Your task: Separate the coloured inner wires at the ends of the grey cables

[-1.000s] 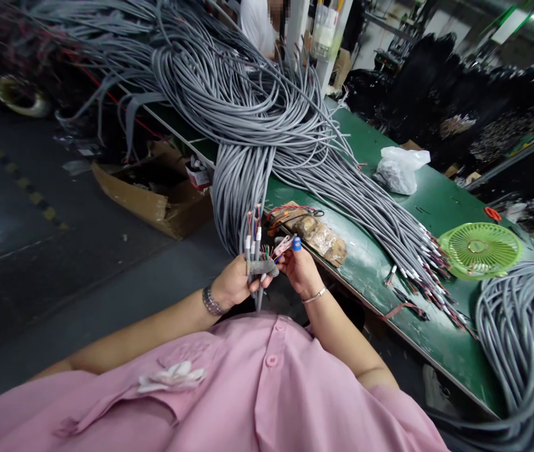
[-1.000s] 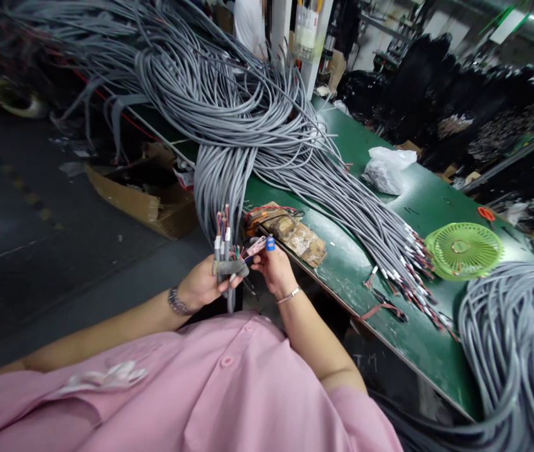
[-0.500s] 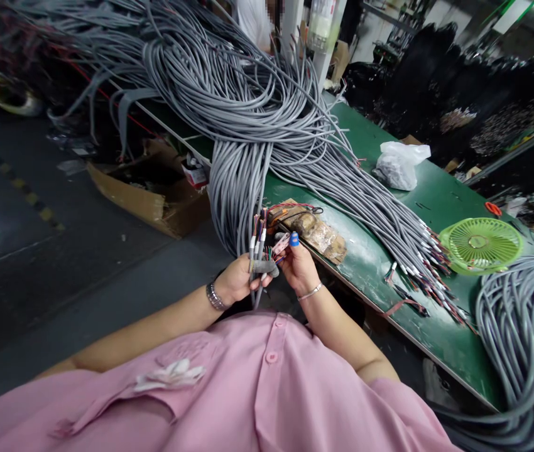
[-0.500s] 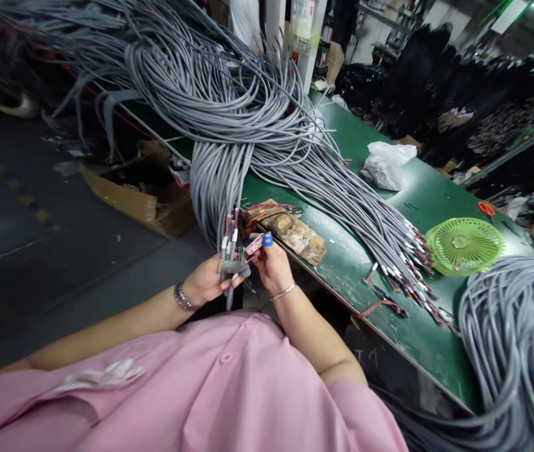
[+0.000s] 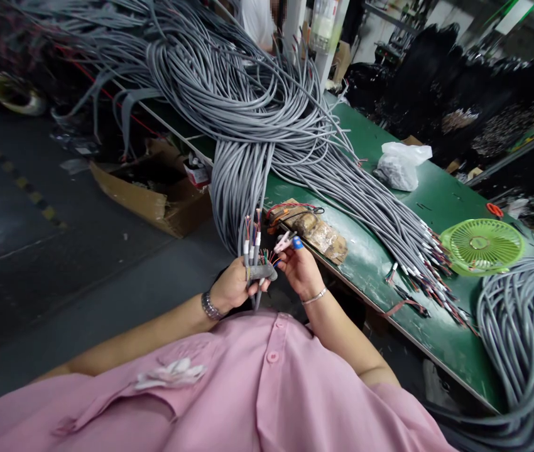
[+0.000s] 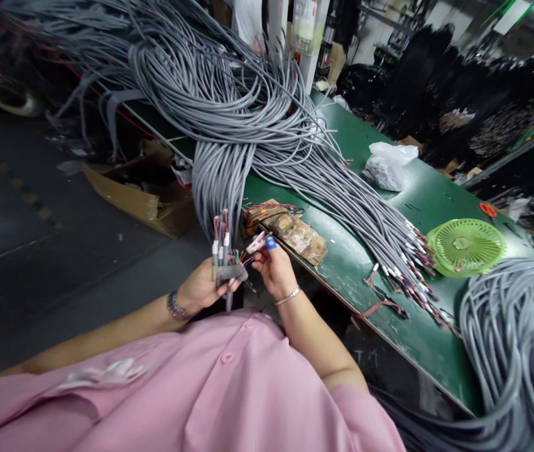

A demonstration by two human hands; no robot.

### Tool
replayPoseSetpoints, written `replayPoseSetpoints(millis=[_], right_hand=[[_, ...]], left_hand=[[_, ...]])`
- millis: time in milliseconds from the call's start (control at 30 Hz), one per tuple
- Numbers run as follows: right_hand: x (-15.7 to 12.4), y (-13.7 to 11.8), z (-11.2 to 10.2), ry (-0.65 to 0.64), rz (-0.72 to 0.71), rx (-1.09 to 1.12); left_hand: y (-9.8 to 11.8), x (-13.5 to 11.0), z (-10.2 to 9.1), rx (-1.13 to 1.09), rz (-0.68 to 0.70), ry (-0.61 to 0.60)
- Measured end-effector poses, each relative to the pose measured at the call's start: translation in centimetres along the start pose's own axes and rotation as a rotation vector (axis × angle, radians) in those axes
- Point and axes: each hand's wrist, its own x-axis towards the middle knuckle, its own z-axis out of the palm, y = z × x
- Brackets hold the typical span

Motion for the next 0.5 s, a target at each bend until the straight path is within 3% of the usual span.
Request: replayPoseSetpoints(millis=[200, 500], right_hand=[[0.1, 0.1, 0.1, -0.004, -0.031, -0.034], [0.5, 0.2, 0.5, 0.045, -0.056, -0.038]], left_hand=[[0.6, 0.4, 0.4, -0.043, 0.009, 0.053], [-0.3, 1.1, 0.4, -0.021, -0.016, 0.054]])
